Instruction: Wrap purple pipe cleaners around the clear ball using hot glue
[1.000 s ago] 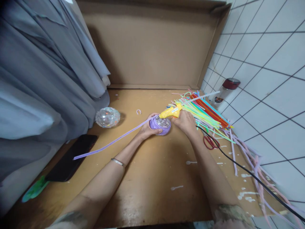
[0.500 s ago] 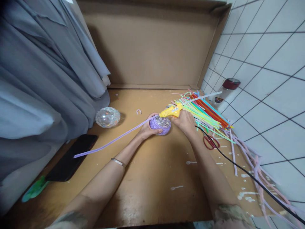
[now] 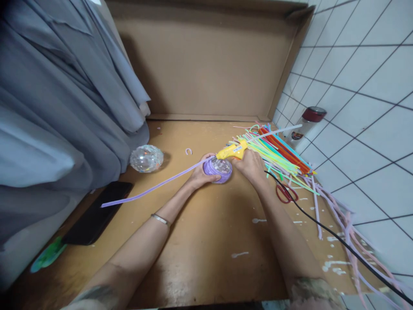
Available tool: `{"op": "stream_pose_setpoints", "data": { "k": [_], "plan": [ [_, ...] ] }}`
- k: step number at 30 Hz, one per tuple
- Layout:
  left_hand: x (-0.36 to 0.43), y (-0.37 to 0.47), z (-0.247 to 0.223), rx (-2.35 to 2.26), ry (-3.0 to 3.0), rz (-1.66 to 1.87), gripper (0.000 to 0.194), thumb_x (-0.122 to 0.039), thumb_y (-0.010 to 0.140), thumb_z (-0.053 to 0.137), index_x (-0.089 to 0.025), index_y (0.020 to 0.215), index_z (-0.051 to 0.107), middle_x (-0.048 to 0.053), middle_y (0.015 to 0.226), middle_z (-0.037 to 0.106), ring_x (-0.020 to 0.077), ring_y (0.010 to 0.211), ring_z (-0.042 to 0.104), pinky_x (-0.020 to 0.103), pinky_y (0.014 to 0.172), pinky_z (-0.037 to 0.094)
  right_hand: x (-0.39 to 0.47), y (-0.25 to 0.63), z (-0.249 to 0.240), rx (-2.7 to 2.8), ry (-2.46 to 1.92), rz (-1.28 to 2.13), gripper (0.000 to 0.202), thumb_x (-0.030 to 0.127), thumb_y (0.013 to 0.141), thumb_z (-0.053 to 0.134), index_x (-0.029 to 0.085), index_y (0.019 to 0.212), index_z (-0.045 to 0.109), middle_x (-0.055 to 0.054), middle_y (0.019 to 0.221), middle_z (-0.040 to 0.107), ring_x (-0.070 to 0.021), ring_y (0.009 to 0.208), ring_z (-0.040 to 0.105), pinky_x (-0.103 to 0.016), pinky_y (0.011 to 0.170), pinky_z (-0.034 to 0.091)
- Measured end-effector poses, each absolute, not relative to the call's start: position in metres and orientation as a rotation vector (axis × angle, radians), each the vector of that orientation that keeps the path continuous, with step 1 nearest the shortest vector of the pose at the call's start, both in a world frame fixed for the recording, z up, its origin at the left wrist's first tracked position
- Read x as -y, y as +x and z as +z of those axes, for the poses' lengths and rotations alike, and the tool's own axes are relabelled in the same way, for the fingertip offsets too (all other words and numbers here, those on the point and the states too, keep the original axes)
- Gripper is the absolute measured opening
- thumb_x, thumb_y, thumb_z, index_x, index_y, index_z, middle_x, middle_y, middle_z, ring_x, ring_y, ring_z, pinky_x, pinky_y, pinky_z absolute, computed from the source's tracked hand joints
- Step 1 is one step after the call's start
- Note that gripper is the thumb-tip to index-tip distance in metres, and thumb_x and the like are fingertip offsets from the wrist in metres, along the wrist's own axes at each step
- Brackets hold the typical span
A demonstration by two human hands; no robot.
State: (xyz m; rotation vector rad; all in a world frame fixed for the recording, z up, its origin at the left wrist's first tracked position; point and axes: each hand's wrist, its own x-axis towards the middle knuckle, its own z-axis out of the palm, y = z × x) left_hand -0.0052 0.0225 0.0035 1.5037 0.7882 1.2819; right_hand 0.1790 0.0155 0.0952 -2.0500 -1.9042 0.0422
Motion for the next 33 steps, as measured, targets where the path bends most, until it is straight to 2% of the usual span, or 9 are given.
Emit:
{"op": "stream_pose_setpoints", "data": {
  "k": [4,11,16,21,27,30,33],
  "plan": [
    [-0.024,-0.006,0.0,-0.8,1.522,1.264,0.085,-0.038,0.048,0.088,-0.021,0.121,0.049,0.007,0.121,0.057,0.0239,0.109,0.059,0.035,0.096,0.049,-0.015,0.18,0.096,1.93,-2.095,0.023,0.045,0.051,0.075,0.058,0.012,0.092,0.071,-0.018,0.087,0.072,-0.0299,0.079,0.067,-0.031,0.059,0.043],
    [-0.02,-0.007,0.006,-0.821,1.528,1.291,0.082,-0.041,0.049,0.087,-0.019,0.118,0.05,0.007,0.119,0.058,0.0249,0.11,0.059,0.037,0.097,0.049,-0.025,0.19,0.092,1.78,-2.146,0.127,0.04,0.043,0.08,0.054,0.014,0.099,0.071,-0.016,0.096,0.073,-0.0306,0.09,0.067,-0.031,0.064,0.044],
    [-0.021,-0.008,0.005,-0.884,1.544,1.348,0.082,-0.047,0.049,0.087,-0.019,0.116,0.051,0.008,0.12,0.057,0.0258,0.112,0.057,0.038,0.099,0.047,-0.032,0.204,0.067,1.691,-2.402,0.127,0.053,0.048,0.084,0.05,0.006,0.111,0.067,-0.022,0.107,0.07,-0.0331,0.101,0.066,-0.032,0.073,0.047],
    [-0.021,-0.007,0.003,-0.895,1.501,1.347,0.085,-0.045,0.048,0.088,-0.019,0.12,0.049,0.009,0.122,0.056,0.0267,0.115,0.056,0.04,0.104,0.044,-0.029,0.208,0.051,1.818,-2.508,0.116,0.052,0.047,0.086,0.049,0.005,0.112,0.067,-0.023,0.109,0.069,-0.0312,0.103,0.065,-0.034,0.079,0.048],
    [-0.018,-0.006,0.005,-0.888,1.503,1.318,0.082,-0.038,0.05,0.088,-0.02,0.119,0.049,0.008,0.122,0.057,0.026,0.115,0.056,0.039,0.102,0.045,-0.019,0.197,0.082,1.859,-2.604,-0.089,0.046,0.044,0.083,0.058,0.006,0.108,0.068,-0.025,0.109,0.067,-0.0345,0.107,0.062,-0.043,0.087,0.044],
    [-0.019,-0.006,0.003,-0.9,1.524,1.325,0.079,-0.034,0.052,0.087,-0.021,0.12,0.048,0.008,0.124,0.056,0.0266,0.118,0.055,0.042,0.105,0.044,-0.006,0.184,0.106,1.931,-2.394,-0.156,0.045,0.044,0.084,0.057,0.008,0.11,0.065,-0.022,0.102,0.068,-0.034,0.098,0.064,-0.041,0.08,0.045],
    [-0.021,-0.005,0.0,-0.9,1.566,1.286,0.08,-0.03,0.054,0.086,-0.022,0.123,0.045,0.009,0.127,0.054,0.0275,0.122,0.052,0.042,0.107,0.042,0.017,0.161,0.12,2.159,-1.774,-0.15,0.043,0.035,0.085,0.058,0.015,0.123,0.058,-0.015,0.101,0.068,-0.028,0.092,0.062,-0.036,0.077,0.044]
  ]
}}
